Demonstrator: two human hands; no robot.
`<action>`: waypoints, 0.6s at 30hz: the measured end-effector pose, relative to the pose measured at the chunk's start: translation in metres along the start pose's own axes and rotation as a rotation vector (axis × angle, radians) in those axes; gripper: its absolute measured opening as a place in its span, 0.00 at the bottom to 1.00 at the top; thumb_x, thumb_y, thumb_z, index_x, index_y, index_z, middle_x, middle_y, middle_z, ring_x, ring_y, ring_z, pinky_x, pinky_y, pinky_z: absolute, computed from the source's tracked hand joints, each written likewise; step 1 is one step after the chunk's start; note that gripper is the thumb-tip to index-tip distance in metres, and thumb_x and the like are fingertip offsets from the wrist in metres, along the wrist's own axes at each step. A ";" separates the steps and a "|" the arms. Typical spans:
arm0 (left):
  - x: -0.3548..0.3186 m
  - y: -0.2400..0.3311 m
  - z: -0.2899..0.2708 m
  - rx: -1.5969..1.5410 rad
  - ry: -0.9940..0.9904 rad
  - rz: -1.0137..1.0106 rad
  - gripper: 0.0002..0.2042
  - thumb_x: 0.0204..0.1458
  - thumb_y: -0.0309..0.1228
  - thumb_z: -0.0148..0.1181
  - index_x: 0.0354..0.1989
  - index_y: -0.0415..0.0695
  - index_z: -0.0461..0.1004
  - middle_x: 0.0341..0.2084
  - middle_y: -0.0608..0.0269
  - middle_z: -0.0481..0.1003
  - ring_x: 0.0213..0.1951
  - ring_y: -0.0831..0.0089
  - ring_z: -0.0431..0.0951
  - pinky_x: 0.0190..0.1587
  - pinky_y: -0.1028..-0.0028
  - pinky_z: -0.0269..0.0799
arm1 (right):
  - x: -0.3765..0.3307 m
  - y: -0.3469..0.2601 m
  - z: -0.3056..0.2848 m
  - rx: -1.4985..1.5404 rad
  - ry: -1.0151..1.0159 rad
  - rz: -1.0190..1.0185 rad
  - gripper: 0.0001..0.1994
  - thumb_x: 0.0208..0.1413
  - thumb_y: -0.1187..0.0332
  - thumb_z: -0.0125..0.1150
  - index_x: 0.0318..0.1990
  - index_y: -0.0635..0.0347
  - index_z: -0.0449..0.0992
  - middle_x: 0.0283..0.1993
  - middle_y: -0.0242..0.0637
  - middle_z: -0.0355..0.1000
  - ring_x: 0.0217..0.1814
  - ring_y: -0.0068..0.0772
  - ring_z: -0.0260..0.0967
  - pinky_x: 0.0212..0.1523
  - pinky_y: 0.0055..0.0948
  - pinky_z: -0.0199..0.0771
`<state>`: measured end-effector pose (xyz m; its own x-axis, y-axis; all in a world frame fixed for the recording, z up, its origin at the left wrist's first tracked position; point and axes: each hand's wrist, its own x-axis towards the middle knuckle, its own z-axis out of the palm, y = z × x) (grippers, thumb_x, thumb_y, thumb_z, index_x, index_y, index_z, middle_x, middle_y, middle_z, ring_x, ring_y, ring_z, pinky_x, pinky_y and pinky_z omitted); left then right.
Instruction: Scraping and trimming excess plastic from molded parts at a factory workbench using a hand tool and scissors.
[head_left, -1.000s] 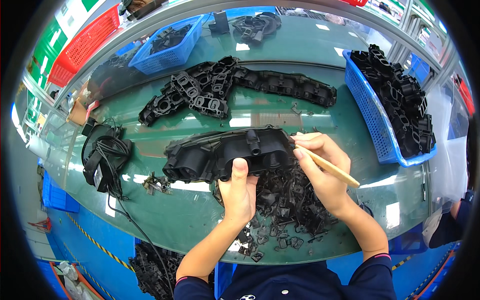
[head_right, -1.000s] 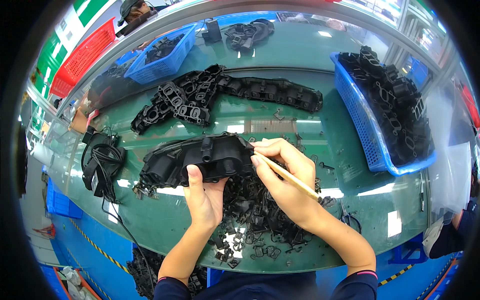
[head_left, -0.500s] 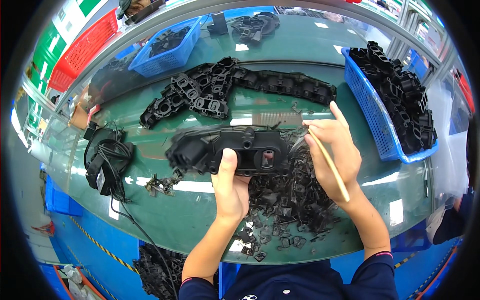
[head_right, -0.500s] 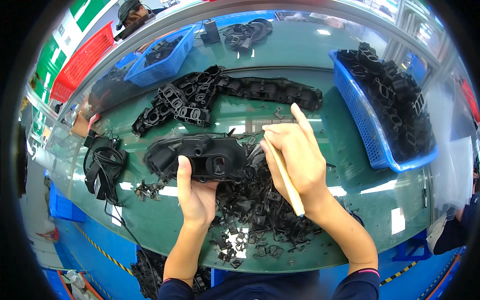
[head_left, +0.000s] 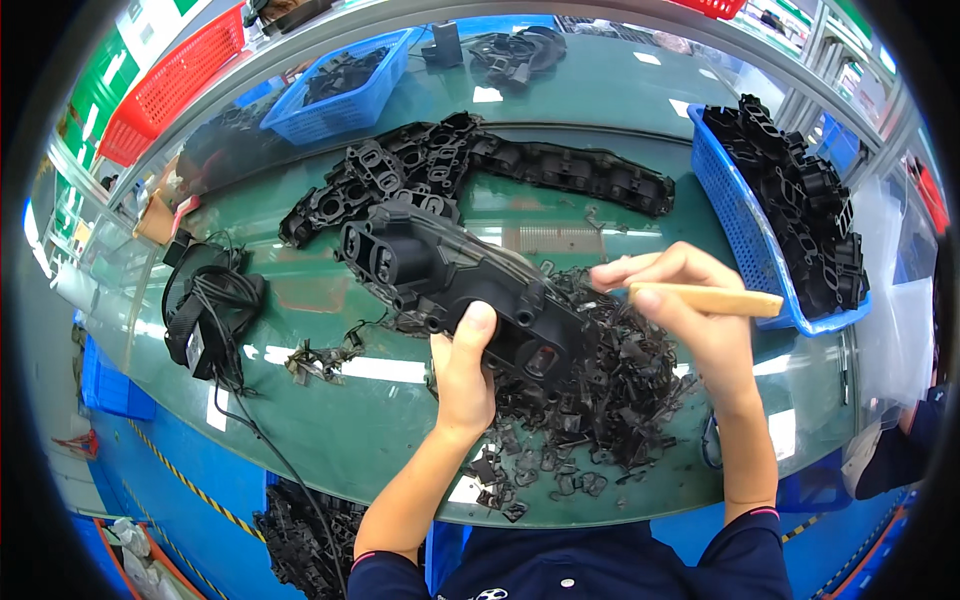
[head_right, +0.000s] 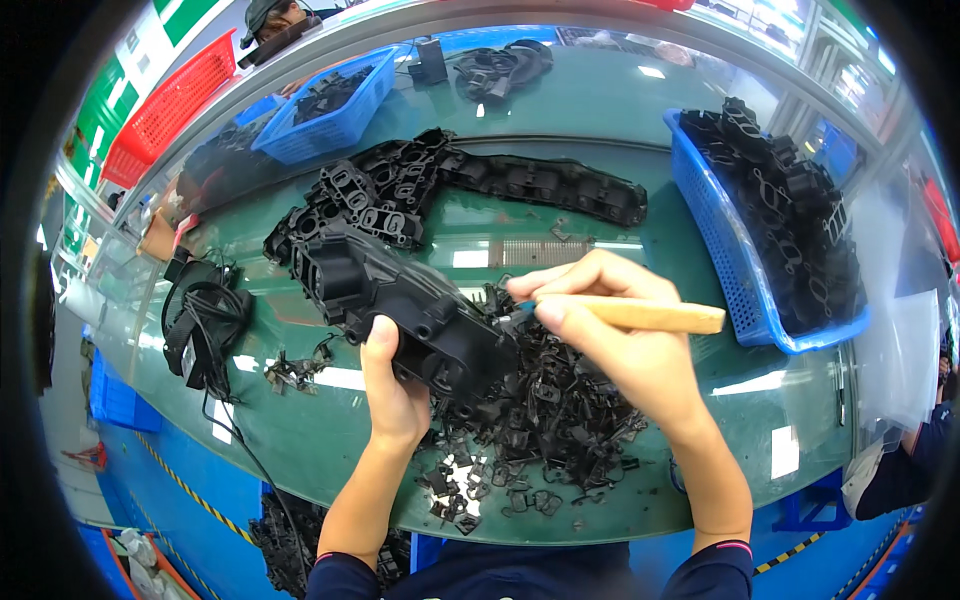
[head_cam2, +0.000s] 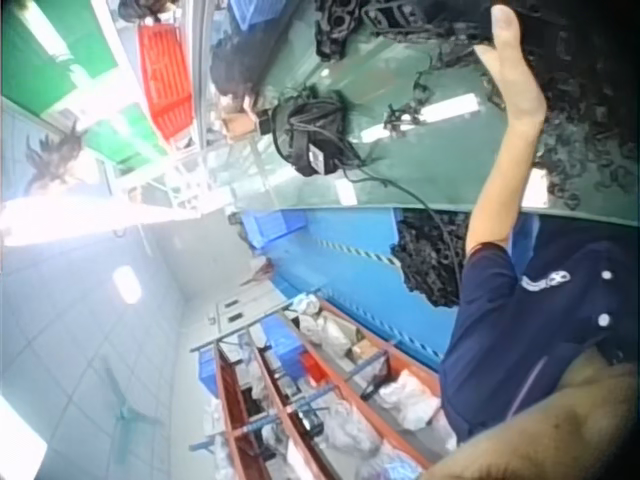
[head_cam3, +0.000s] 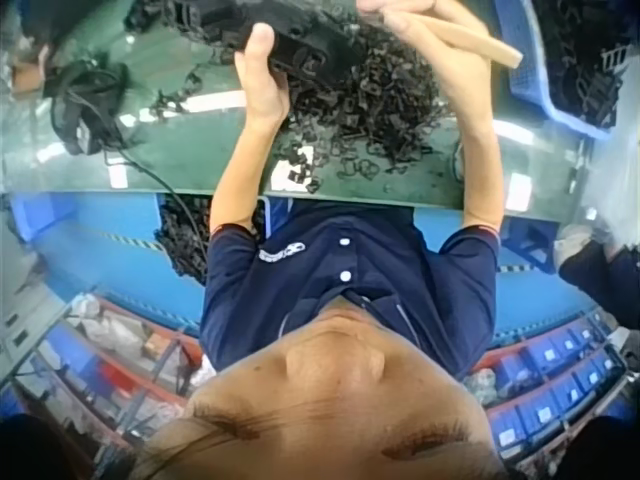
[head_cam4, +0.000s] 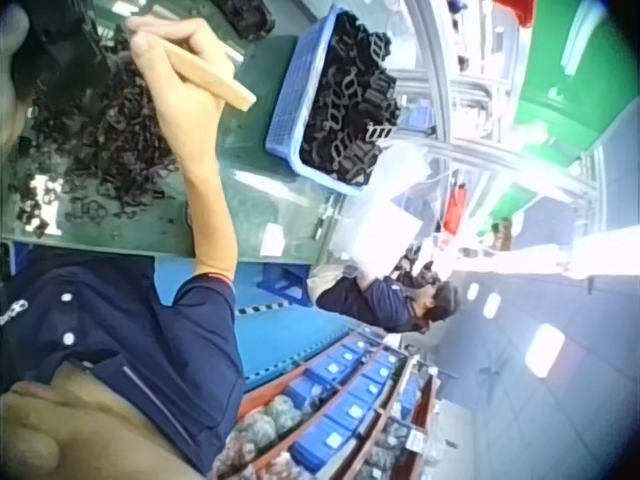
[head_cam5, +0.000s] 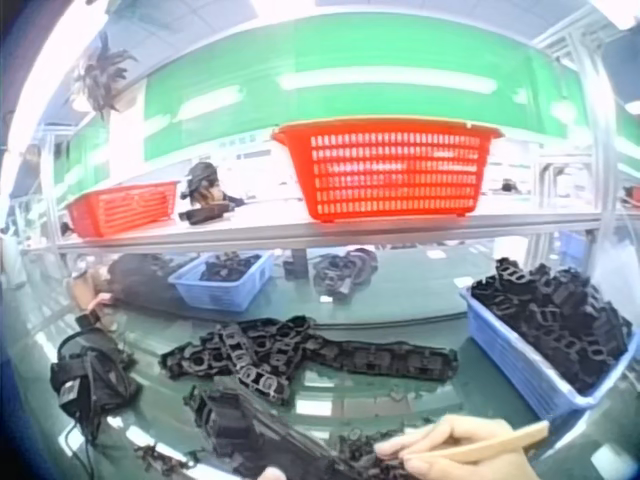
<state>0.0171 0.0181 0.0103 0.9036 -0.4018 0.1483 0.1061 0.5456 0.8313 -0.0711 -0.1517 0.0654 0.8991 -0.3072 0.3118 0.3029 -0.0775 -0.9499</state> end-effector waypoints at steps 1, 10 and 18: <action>0.000 -0.001 0.001 -0.010 -0.007 0.044 0.16 0.51 0.35 0.54 0.43 0.35 0.70 0.36 0.59 0.75 0.37 0.72 0.76 0.43 0.72 0.71 | -0.001 0.000 0.003 0.017 -0.020 0.030 0.06 0.51 0.73 0.61 0.30 0.66 0.72 0.39 0.45 0.75 0.42 0.26 0.71 0.44 0.25 0.70; -0.004 0.000 -0.002 0.080 -0.041 0.100 0.13 0.48 0.33 0.57 0.37 0.36 0.73 0.32 0.63 0.74 0.33 0.77 0.73 0.40 0.75 0.69 | -0.010 0.010 0.015 -0.260 -0.057 -0.090 0.05 0.47 0.77 0.61 0.30 0.69 0.72 0.36 0.43 0.75 0.41 0.28 0.73 0.44 0.27 0.72; -0.005 0.001 0.001 0.117 -0.026 0.163 0.12 0.48 0.33 0.59 0.35 0.36 0.73 0.30 0.66 0.74 0.31 0.78 0.72 0.38 0.77 0.69 | -0.009 0.018 0.020 -0.541 -0.070 -0.418 0.07 0.42 0.80 0.62 0.30 0.68 0.70 0.34 0.43 0.72 0.37 0.40 0.73 0.47 0.35 0.73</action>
<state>0.0119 0.0195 0.0107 0.8937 -0.3352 0.2983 -0.0908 0.5159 0.8518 -0.0673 -0.1310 0.0459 0.7651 -0.0879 0.6379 0.4445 -0.6448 -0.6218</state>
